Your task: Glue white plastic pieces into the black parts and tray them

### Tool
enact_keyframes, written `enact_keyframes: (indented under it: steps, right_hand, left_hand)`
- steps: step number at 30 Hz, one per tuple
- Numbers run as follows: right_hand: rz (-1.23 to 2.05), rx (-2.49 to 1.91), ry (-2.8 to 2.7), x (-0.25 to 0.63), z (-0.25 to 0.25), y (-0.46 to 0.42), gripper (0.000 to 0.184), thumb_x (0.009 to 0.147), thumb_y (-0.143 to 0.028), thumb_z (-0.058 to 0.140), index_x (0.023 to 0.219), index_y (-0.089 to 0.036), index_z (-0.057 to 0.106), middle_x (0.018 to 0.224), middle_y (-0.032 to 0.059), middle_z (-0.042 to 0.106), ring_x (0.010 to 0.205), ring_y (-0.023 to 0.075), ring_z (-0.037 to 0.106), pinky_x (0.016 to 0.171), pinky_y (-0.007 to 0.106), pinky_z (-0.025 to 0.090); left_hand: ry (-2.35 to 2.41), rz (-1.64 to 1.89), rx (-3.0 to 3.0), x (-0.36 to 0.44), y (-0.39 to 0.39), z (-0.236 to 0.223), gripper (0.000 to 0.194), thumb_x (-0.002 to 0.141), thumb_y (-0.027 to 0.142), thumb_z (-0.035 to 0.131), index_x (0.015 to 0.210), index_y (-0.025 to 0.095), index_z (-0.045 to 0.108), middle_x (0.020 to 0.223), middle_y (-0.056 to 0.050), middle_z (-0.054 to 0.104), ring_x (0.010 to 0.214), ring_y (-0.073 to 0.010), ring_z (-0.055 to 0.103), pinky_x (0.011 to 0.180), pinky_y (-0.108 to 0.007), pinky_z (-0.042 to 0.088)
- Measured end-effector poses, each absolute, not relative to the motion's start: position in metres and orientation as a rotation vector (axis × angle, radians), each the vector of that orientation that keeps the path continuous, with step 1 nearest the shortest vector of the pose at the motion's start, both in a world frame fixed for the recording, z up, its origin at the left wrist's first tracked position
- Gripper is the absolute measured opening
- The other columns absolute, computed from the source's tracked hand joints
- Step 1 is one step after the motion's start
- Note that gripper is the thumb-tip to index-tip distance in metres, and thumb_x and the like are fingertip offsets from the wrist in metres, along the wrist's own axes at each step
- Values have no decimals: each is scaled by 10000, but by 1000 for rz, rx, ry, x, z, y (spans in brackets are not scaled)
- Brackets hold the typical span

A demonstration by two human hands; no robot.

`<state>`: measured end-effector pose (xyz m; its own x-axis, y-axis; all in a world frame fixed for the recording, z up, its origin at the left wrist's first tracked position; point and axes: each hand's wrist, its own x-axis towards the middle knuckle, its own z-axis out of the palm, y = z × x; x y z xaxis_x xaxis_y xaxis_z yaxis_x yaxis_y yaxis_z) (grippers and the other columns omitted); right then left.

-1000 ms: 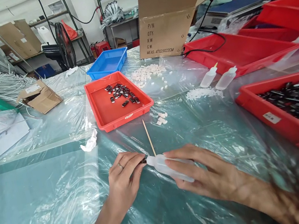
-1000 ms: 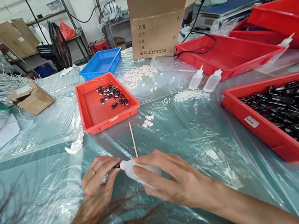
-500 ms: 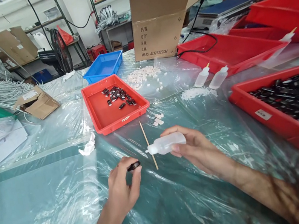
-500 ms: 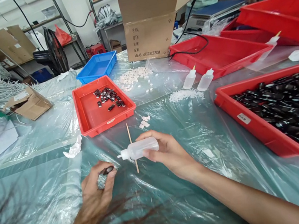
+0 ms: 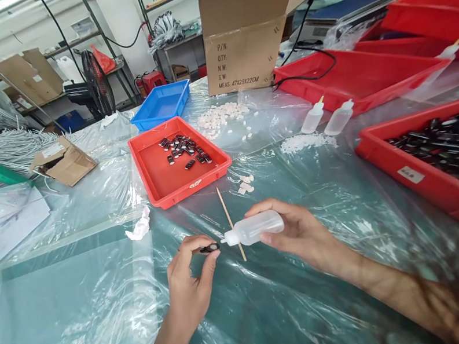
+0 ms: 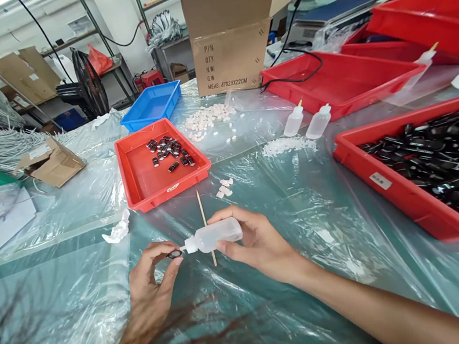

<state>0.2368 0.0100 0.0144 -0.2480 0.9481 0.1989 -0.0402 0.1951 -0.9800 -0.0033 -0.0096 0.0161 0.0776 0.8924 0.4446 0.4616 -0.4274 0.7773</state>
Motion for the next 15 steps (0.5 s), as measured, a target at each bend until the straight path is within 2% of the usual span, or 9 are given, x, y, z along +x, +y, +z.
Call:
enact_keyframes:
  steps: [4, 7, 11, 13, 15]
  right_hand:
    - [1260, -878, -1498, 232, 11, 7, 264, 915, -386, 812, 1102, -213, 741, 973, 34, 775, 822, 157, 743, 727, 253, 608]
    - [1043, -863, -1610, 229, 10, 2, 216, 921, -269, 773, 1132, -251, 730, 990, 21, 767, 817, 154, 752, 669, 233, 605]
    - [455, -756, -1859, 231, 10, -4, 435, 898, -138, 732, 1306, -276, 675, 1150, 91, 774, 990, 220, 796, 791, 324, 688]
    - [175, -681, -1966, 232, 8, -7, 536, 893, -118, 726, 1401, -259, 628, 1167, 139, 789, 1006, 259, 810, 833, 399, 719]
    - [-19, -651, -2034, 233, 4, -9, 648, 884, -112, 723, 1498, -247, 569, 1139, 159, 813, 978, 288, 826, 808, 444, 742]
  left_hand:
    - [1312, 1335, 1970, -3, -11, 17, 110, 873, 254, 653, 979, 256, 626, 898, -6, 699, 811, -158, 697, 722, -270, 569]
    - [1288, 1327, 2024, -2, -13, 19, 122, 873, 220, 652, 983, 263, 619, 900, -5, 702, 791, -155, 684, 702, -272, 558]
    - [1286, 1351, 2072, -2, -13, 21, 120, 873, 205, 657, 960, 282, 627, 886, 5, 716, 805, -167, 686, 742, -305, 560]
    - [1281, 1350, 2076, -2, -12, 21, 119, 874, 207, 663, 959, 285, 635, 882, 2, 727, 801, -178, 699, 738, -320, 565]
    - [1271, 1361, 2080, -4, -11, 20, 120, 870, 215, 673, 960, 291, 648, 870, 0, 738, 785, -189, 713, 724, -338, 576]
